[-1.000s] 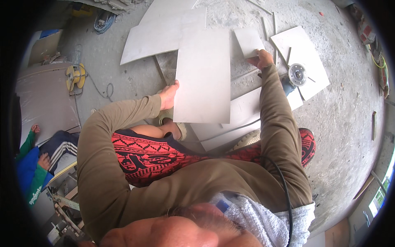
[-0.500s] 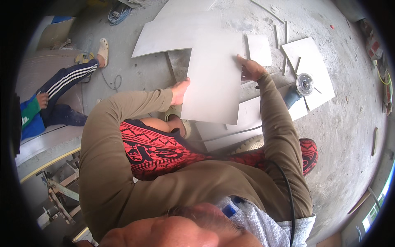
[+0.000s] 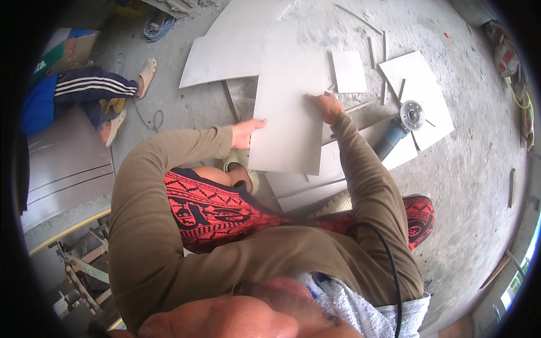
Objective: The person uses an angle grinder to cut a white rectangular tile on a concrete floor. After cutting, the person lifts and separates the cut pieces, then places the tile pieces aside.
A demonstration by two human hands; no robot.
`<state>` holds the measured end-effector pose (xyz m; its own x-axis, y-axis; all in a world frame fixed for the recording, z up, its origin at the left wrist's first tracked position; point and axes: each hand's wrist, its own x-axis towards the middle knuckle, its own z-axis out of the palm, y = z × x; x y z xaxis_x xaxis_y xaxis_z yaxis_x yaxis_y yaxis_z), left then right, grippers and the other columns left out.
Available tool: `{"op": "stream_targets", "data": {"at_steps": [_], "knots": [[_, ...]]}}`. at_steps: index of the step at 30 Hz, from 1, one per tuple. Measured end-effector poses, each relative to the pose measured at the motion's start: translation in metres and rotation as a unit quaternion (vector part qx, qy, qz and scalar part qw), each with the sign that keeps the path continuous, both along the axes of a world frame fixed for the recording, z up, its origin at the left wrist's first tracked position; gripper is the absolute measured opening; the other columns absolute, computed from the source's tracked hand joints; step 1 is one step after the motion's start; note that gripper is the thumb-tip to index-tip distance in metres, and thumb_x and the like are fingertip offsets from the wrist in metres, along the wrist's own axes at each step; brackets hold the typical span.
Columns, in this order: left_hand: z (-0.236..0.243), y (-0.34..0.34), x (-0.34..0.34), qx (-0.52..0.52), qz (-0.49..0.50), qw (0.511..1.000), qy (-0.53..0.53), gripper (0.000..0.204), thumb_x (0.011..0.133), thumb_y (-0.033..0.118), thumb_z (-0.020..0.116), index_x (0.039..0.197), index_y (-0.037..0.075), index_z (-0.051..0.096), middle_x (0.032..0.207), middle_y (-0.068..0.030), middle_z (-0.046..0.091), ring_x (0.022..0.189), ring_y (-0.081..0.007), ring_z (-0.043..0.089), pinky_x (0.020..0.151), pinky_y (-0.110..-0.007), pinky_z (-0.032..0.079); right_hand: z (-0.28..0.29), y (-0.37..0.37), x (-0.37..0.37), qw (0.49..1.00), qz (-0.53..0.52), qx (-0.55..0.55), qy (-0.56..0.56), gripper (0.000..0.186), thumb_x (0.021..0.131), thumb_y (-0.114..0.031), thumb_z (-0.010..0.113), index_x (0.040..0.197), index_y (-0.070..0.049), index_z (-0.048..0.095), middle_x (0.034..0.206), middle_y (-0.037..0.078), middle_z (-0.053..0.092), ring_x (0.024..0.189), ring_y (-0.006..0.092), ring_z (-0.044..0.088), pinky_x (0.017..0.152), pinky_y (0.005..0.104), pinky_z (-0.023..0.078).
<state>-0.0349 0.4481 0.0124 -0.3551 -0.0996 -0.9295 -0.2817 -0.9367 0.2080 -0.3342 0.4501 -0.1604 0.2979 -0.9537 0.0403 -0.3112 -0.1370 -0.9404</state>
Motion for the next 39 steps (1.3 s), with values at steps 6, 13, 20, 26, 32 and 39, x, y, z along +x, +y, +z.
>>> {"op": "stream_targets", "data": {"at_steps": [6,13,20,26,32,39], "knots": [[0.007,0.001,0.008,-0.035,-0.046,0.995,-0.085,0.052,0.102,0.032,0.053,0.148,0.010,0.042,0.147,-0.0069,0.050,0.135,-0.0224,0.048,0.112,-0.043,0.039,0.072,0.005,0.012,0.965,0.021,-0.127,0.230,0.029,0.086,-0.027,0.057,0.109,-0.009,0.064,0.088,0.014,0.071,0.085,0.0373,0.068,0.085,0.0457,0.050],[-0.003,-0.004,0.004,-0.025,-0.072,0.994,-0.076,0.054,0.099,0.027,0.057,0.147,0.009,0.041,0.145,-0.0071,0.050,0.130,-0.0226,0.051,0.110,-0.043,0.041,0.082,0.015,0.003,0.984,0.009,-0.088,0.153,0.046,0.080,-0.018,0.073,0.121,0.000,0.063,0.104,0.020,0.071,0.093,0.0391,0.068,0.090,0.0426,0.052],[0.010,-0.003,0.001,-0.013,-0.064,0.995,-0.072,0.053,0.100,0.022,0.055,0.147,0.004,0.038,0.150,-0.0108,0.043,0.135,-0.0252,0.046,0.111,-0.045,0.040,0.069,0.021,0.000,0.974,-0.034,-0.193,0.111,0.042,0.085,-0.021,0.074,0.118,0.002,0.064,0.108,0.022,0.069,0.095,0.0386,0.068,0.086,0.0399,0.054],[0.013,-0.002,-0.003,-0.009,-0.032,0.998,-0.045,0.049,0.105,0.022,0.049,0.148,0.003,0.036,0.150,-0.0112,0.042,0.137,-0.0251,0.043,0.115,-0.047,0.037,0.084,-0.010,-0.018,0.878,-0.364,0.252,0.182,0.064,0.090,-0.053,0.064,0.121,0.003,0.060,0.116,0.026,0.065,0.105,0.0389,0.064,0.091,0.0428,0.052],[0.027,0.001,-0.011,-0.013,-0.033,0.999,-0.028,0.049,0.105,0.024,0.050,0.147,0.003,0.037,0.149,-0.0103,0.043,0.137,-0.0239,0.043,0.116,-0.047,0.036,0.079,-0.009,-0.059,0.829,-0.395,0.180,0.353,0.081,0.082,-0.050,0.071,0.140,0.000,0.044,0.133,0.025,0.054,0.125,0.0396,0.054,0.103,0.0492,0.044],[0.031,-0.001,-0.019,-0.003,-0.020,0.999,-0.032,0.050,0.104,0.025,0.051,0.147,0.004,0.038,0.148,-0.0089,0.044,0.137,-0.0233,0.043,0.115,-0.047,0.036,0.045,-0.021,-0.062,0.876,-0.410,0.120,0.225,0.054,0.086,-0.024,0.060,0.132,0.002,0.054,0.110,0.018,0.071,0.106,0.0307,0.067,0.093,0.0376,0.051]]}}
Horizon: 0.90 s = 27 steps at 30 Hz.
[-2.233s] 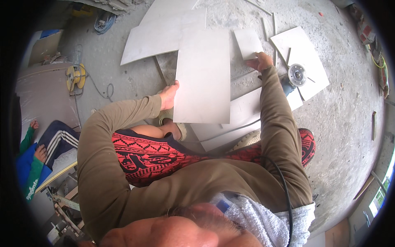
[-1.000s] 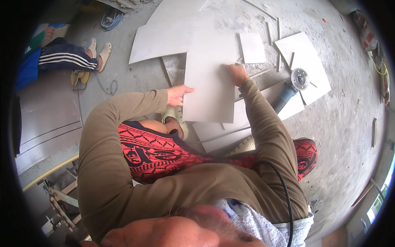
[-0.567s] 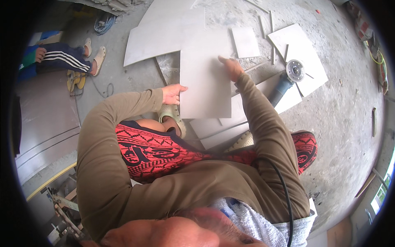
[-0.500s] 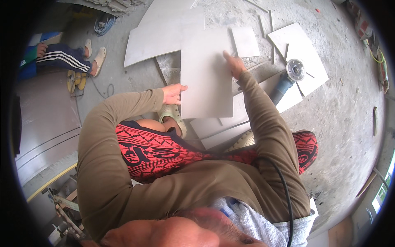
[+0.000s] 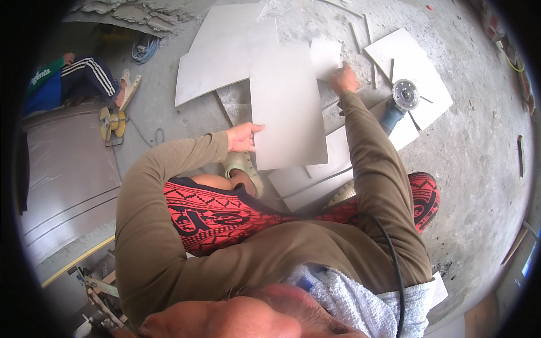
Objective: The person uses an angle grinder to cut a white rectangular tile on a concrete floor. After cutting, the person lifts and separates the cut pieces, then places the tile pieces aside.
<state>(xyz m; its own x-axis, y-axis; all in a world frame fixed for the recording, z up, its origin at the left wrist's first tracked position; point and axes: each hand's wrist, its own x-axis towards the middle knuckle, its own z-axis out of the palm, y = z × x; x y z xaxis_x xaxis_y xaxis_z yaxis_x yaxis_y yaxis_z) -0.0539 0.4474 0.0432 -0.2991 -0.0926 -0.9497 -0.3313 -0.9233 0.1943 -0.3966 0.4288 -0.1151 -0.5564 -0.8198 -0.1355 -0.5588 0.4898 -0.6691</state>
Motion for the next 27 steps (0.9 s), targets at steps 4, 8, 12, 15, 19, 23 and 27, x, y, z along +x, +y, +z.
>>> {"op": "stream_targets", "data": {"at_steps": [4,8,12,15,19,23,27], "knots": [[-0.002,0.001,0.004,-0.005,-0.018,1.000,-0.001,0.052,0.103,0.024,0.052,0.148,0.005,0.036,0.151,-0.0090,0.042,0.137,-0.0247,0.043,0.115,-0.048,0.036,-0.001,0.003,0.010,0.982,0.034,-0.063,-0.176,0.039,0.091,-0.018,0.052,0.123,0.003,0.059,0.095,0.013,0.075,0.089,0.0233,0.071,0.081,0.0331,0.054],[-0.016,-0.003,-0.005,-0.010,-0.046,0.999,-0.001,0.053,0.103,0.023,0.052,0.149,0.004,0.034,0.153,-0.0095,0.038,0.138,-0.0267,0.042,0.115,-0.048,0.036,0.002,0.012,0.006,0.967,-0.040,-0.008,-0.250,0.039,0.091,-0.030,0.055,0.106,0.004,0.066,0.086,0.016,0.072,0.074,0.0250,0.070,0.064,0.0368,0.054],[-0.027,-0.003,-0.009,0.002,-0.043,0.999,0.013,0.056,0.102,0.021,0.053,0.150,0.003,0.032,0.154,-0.0119,0.037,0.138,-0.0296,0.043,0.115,-0.047,0.036,0.010,0.043,0.032,0.976,0.165,0.014,-0.142,0.059,0.098,-0.049,0.046,0.090,0.005,0.066,0.089,0.031,0.066,0.084,0.0455,0.065,0.076,0.0486,0.052],[-0.054,-0.012,-0.013,0.048,-0.020,0.998,0.025,0.057,0.100,0.017,0.054,0.150,0.003,0.031,0.155,-0.0147,0.034,0.138,-0.0312,0.042,0.115,-0.047,0.037,0.020,0.056,0.062,0.996,0.052,0.014,-0.078,0.056,0.096,-0.046,0.049,0.092,0.008,0.065,0.090,0.033,0.065,0.093,0.0479,0.063,0.082,0.0493,0.049],[-0.089,-0.026,0.000,-0.024,-0.192,0.981,0.034,0.061,0.096,0.009,0.059,0.150,0.000,0.031,0.149,-0.0261,0.038,0.134,-0.0330,0.047,0.110,-0.044,0.043,0.018,0.056,0.073,0.997,0.026,0.025,-0.065,0.048,0.090,-0.039,0.055,0.097,0.007,0.065,0.092,0.032,0.066,0.095,0.0477,0.064,0.085,0.0486,0.050],[-0.064,-0.027,-0.015,-0.245,-0.566,0.777,0.126,0.067,0.093,0.005,0.063,0.151,0.001,0.030,0.142,-0.0368,0.041,0.130,-0.0343,0.052,0.105,-0.040,0.047,0.003,0.075,0.062,0.999,-0.024,0.006,-0.047,0.041,0.085,-0.032,0.062,0.096,0.008,0.065,0.093,0.030,0.068,0.095,0.0447,0.066,0.084,0.0467,0.051],[-0.071,-0.026,-0.014,-0.178,-0.435,0.880,0.073,0.070,0.088,-0.003,0.067,0.149,0.003,0.034,0.130,-0.0364,0.053,0.118,-0.0347,0.061,0.096,-0.038,0.054,0.009,0.075,0.069,0.996,-0.029,0.025,-0.075,0.037,0.083,-0.030,0.065,0.095,0.005,0.067,0.091,0.026,0.070,0.093,0.0414,0.067,0.085,0.0444,0.052]]}}
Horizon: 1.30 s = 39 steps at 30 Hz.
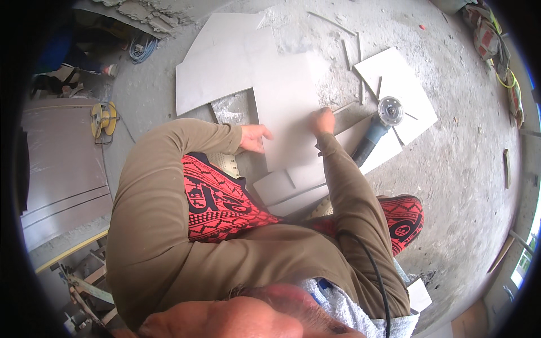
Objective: The person uses an angle grinder to cut a white rectangular tile on a concrete floor. After cutting, the person lifts and separates the cut pieces, then places the tile pieces aside.
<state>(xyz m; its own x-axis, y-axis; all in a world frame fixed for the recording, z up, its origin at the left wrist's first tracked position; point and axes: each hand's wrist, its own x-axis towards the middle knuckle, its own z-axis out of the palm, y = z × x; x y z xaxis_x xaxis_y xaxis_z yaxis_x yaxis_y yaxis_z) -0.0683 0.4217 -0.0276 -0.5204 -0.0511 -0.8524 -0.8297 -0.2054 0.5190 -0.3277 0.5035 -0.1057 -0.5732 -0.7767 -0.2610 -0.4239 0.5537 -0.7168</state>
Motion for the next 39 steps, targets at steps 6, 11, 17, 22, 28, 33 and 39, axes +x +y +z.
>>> {"op": "stream_targets", "data": {"at_steps": [6,11,17,22,28,33,39], "knots": [[-0.006,-0.006,0.003,-0.132,-0.182,0.970,0.088,0.060,0.087,-0.001,0.069,0.142,-0.003,0.043,0.109,-0.0195,0.067,0.097,-0.0224,0.068,0.085,-0.033,0.057,-0.006,0.001,-0.007,0.999,-0.013,0.042,0.015,0.028,0.081,-0.025,0.069,0.092,0.001,0.069,0.092,0.024,0.071,0.093,0.0383,0.069,0.085,0.0431,0.053],[-0.023,-0.002,-0.010,-0.022,-0.071,0.996,0.056,0.058,0.087,0.002,0.069,0.140,-0.003,0.045,0.110,-0.0185,0.063,0.097,-0.0200,0.064,0.084,-0.033,0.056,0.003,0.010,-0.015,0.997,-0.027,0.070,0.018,0.027,0.081,-0.023,0.069,0.095,-0.001,0.069,0.095,0.023,0.071,0.095,0.0386,0.068,0.086,0.0438,0.053],[-0.113,-0.028,0.064,0.128,0.064,0.990,0.015,0.071,0.092,0.013,0.064,0.151,-0.001,0.027,0.151,-0.0291,0.028,0.134,-0.0360,0.042,0.109,-0.042,0.042,0.019,-0.011,0.015,0.998,0.005,0.058,0.005,0.028,0.083,-0.024,0.067,0.097,0.000,0.068,0.099,0.024,0.071,0.098,0.0394,0.067,0.088,0.0443,0.052],[-0.036,0.004,-0.023,0.184,0.183,0.961,-0.092,0.083,0.094,0.020,0.063,0.157,0.002,0.012,0.161,-0.0302,0.012,0.146,-0.0428,0.027,0.121,-0.049,0.024,0.015,0.012,-0.021,0.990,0.018,0.127,0.062,0.030,0.084,-0.024,0.066,0.100,0.001,0.067,0.103,0.026,0.070,0.102,0.0406,0.067,0.090,0.0453,0.052],[0.019,-0.007,-0.009,0.144,0.189,0.965,-0.112,0.074,0.098,0.032,0.058,0.156,0.002,0.023,0.159,-0.0289,0.023,0.142,-0.0447,0.036,0.118,-0.051,0.028,0.068,-0.019,-0.041,0.969,0.175,0.124,0.120,0.039,0.083,-0.031,0.071,0.104,0.002,0.068,0.105,0.028,0.069,0.102,0.0419,0.067,0.092,0.0454,0.053],[0.025,-0.001,0.001,0.125,0.127,0.979,-0.096,0.071,0.100,0.037,0.054,0.155,0.003,0.026,0.156,-0.0281,0.030,0.138,-0.0435,0.041,0.115,-0.050,0.034,0.136,-0.017,-0.085,0.935,0.307,0.049,0.171,0.036,0.085,-0.035,0.069,0.092,0.001,0.069,0.095,0.026,0.069,0.094,0.0417,0.067,0.084,0.0474,0.054],[0.032,-0.007,0.009,0.042,0.010,0.994,-0.098,0.055,0.098,0.040,0.055,0.135,-0.001,0.053,0.135,-0.0230,0.057,0.121,-0.0341,0.059,0.100,-0.044,0.048,0.211,0.040,-0.070,0.886,0.435,0.063,0.147,0.030,0.090,-0.032,0.067,0.085,-0.002,0.070,0.087,0.019,0.069,0.083,0.0359,0.067,0.077,0.0451,0.054]]}}
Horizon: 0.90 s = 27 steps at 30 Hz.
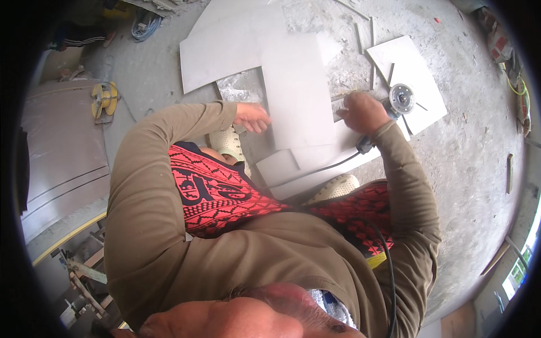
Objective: The person uses an angle grinder to cut a white rectangular tile on a concrete floor. After cutting, the person lifts and separates the cut pieces, then places the tile pieces aside.
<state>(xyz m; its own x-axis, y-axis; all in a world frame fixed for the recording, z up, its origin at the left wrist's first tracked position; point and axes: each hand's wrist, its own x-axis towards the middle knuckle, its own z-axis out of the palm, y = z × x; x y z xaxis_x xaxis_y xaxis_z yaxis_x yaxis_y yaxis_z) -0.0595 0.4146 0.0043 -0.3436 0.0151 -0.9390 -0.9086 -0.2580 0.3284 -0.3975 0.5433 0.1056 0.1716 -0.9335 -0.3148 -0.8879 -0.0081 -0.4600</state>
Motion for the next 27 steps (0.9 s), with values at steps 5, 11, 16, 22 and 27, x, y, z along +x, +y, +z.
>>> {"op": "stream_targets", "data": {"at_steps": [5,11,16,22,27], "knots": [[0.010,-0.008,-0.013,-0.068,-0.088,0.994,0.000,0.043,0.094,0.034,0.061,0.117,-0.002,0.064,0.121,-0.0180,0.067,0.109,-0.0252,0.066,0.093,-0.037,0.051,0.024,0.040,0.035,0.993,0.112,-0.034,0.012,0.023,0.092,-0.028,0.066,0.086,-0.007,0.073,0.089,0.011,0.069,0.083,0.0309,0.067,0.076,0.0402,0.054],[0.017,0.011,-0.012,-0.159,-0.269,0.939,0.147,0.046,0.090,0.032,0.064,0.127,0.005,0.065,0.121,-0.0174,0.068,0.114,-0.0294,0.063,0.098,-0.039,0.049,0.026,0.042,0.042,0.991,0.121,-0.038,0.035,0.021,0.091,-0.022,0.065,0.104,-0.006,0.070,0.092,0.011,0.067,0.086,0.0293,0.068,0.074,0.0403,0.056],[0.011,0.027,-0.005,-0.084,-0.403,0.909,0.065,0.054,0.090,0.034,0.064,0.137,0.007,0.058,0.126,-0.0183,0.066,0.117,-0.0294,0.062,0.101,-0.039,0.047,0.034,0.039,0.050,0.989,0.132,-0.046,0.058,0.025,0.090,-0.023,0.067,0.107,-0.006,0.063,0.096,0.013,0.065,0.087,0.0297,0.068,0.073,0.0408,0.056],[0.019,0.000,0.016,-0.183,-0.407,0.894,0.045,0.052,0.091,0.036,0.063,0.133,0.005,0.061,0.126,-0.0183,0.066,0.115,-0.0301,0.064,0.097,-0.040,0.050,0.032,0.047,0.050,0.987,0.153,-0.037,0.037,0.025,0.089,-0.026,0.069,0.097,-0.004,0.062,0.094,0.014,0.065,0.086,0.0304,0.068,0.074,0.0413,0.055],[0.021,-0.033,0.040,-0.243,-0.382,0.891,-0.038,0.050,0.092,0.038,0.064,0.129,0.004,0.063,0.121,-0.0184,0.068,0.108,-0.0299,0.067,0.093,-0.040,0.052,0.038,0.048,0.048,0.987,0.146,-0.050,0.032,0.025,0.088,-0.026,0.071,0.097,-0.003,0.063,0.093,0.014,0.065,0.085,0.0310,0.068,0.073,0.0411,0.055]]}}
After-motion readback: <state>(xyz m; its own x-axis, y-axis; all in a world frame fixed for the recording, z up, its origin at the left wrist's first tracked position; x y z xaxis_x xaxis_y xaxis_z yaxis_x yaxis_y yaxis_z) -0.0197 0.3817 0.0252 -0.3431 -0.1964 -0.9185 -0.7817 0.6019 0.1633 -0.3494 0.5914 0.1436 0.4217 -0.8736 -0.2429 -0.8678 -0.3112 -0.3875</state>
